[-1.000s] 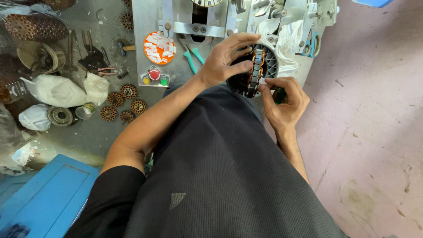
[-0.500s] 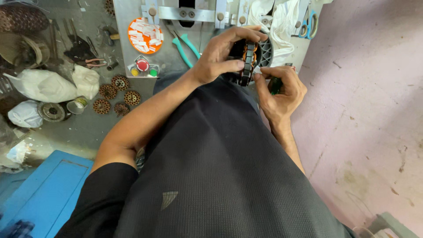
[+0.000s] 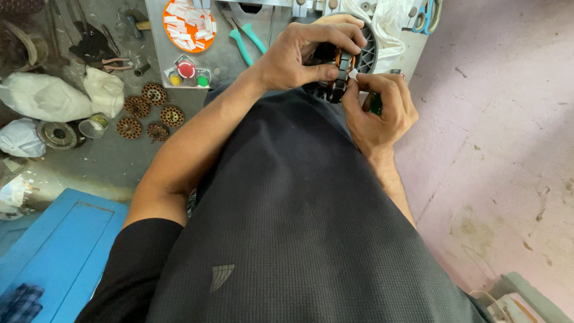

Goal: The person works on an electric fan motor by hand and using a screwdriver to arrange internal wiring and components.

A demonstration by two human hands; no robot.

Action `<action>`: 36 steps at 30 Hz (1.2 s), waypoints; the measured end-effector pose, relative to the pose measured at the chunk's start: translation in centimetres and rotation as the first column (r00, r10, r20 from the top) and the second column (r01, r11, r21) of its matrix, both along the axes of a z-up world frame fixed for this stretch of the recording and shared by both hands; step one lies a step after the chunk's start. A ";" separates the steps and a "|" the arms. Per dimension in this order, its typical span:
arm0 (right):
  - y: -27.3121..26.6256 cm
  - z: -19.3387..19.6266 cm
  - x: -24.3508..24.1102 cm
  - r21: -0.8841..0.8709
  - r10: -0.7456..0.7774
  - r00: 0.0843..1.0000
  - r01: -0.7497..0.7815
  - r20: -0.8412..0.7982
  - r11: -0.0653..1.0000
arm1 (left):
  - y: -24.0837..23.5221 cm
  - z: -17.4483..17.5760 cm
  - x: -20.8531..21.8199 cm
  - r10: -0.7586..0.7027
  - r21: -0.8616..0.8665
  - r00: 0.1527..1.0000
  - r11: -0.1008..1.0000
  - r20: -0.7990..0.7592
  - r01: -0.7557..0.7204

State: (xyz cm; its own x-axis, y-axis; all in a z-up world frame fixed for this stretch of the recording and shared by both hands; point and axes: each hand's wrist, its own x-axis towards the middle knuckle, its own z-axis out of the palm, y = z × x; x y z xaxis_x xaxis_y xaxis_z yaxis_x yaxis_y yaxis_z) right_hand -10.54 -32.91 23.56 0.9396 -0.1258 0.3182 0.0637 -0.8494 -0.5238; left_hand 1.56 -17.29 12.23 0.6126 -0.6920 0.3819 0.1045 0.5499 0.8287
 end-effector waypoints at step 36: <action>0.1 4.7 4.3 0.002 0.051 0.889 -0.056 -0.456 0.998 | 0.0 0.5 0.0 0.082 0.066 0.996 0.994 0.039 -0.085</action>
State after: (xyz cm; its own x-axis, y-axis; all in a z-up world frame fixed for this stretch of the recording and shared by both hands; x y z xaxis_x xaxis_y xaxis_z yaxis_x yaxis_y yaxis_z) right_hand -6.27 -32.81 28.30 0.9868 -0.0705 -0.1455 -0.1345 -0.8572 -0.4971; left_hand 1.51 -17.26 12.73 0.6559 -0.6639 0.3593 0.0295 0.4981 0.8666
